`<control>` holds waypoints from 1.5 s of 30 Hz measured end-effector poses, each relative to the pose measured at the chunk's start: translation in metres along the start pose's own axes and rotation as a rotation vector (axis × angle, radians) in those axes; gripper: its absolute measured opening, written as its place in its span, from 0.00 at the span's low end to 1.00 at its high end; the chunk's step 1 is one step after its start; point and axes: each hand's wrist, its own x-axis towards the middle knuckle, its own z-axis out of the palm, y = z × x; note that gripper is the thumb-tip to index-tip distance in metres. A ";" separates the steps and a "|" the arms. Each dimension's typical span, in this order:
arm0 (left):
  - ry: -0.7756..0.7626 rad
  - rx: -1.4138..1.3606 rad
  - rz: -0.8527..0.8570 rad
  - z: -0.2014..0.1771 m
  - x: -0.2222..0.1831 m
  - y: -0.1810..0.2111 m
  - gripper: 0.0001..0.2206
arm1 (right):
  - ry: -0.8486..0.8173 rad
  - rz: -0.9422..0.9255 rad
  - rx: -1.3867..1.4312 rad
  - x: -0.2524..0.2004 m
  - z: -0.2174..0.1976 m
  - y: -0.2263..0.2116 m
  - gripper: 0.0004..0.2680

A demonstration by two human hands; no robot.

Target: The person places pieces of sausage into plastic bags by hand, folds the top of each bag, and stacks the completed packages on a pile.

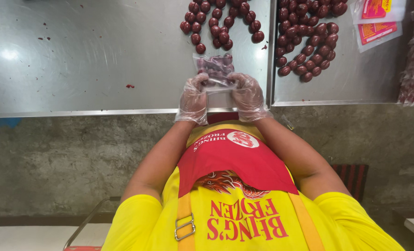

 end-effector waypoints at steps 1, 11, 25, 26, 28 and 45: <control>-0.001 0.000 0.000 -0.005 0.000 0.000 0.18 | 0.000 0.001 0.000 -0.002 -0.003 -0.005 0.10; -0.228 0.752 0.490 -0.018 0.036 0.002 0.28 | -0.072 -0.528 -0.207 0.028 -0.004 -0.004 0.13; -0.061 0.362 0.392 -0.014 0.026 0.006 0.28 | -0.064 -0.465 -0.273 0.017 0.004 0.011 0.08; -0.064 0.355 0.424 -0.021 0.025 0.015 0.24 | -0.019 -0.419 -0.214 0.011 0.003 0.010 0.08; -0.060 0.346 0.465 -0.031 0.032 0.037 0.21 | 0.032 -0.381 -0.159 0.012 0.000 0.005 0.09; -0.316 0.076 0.037 -0.064 0.079 0.045 0.28 | -0.161 0.020 0.180 0.048 -0.037 -0.044 0.04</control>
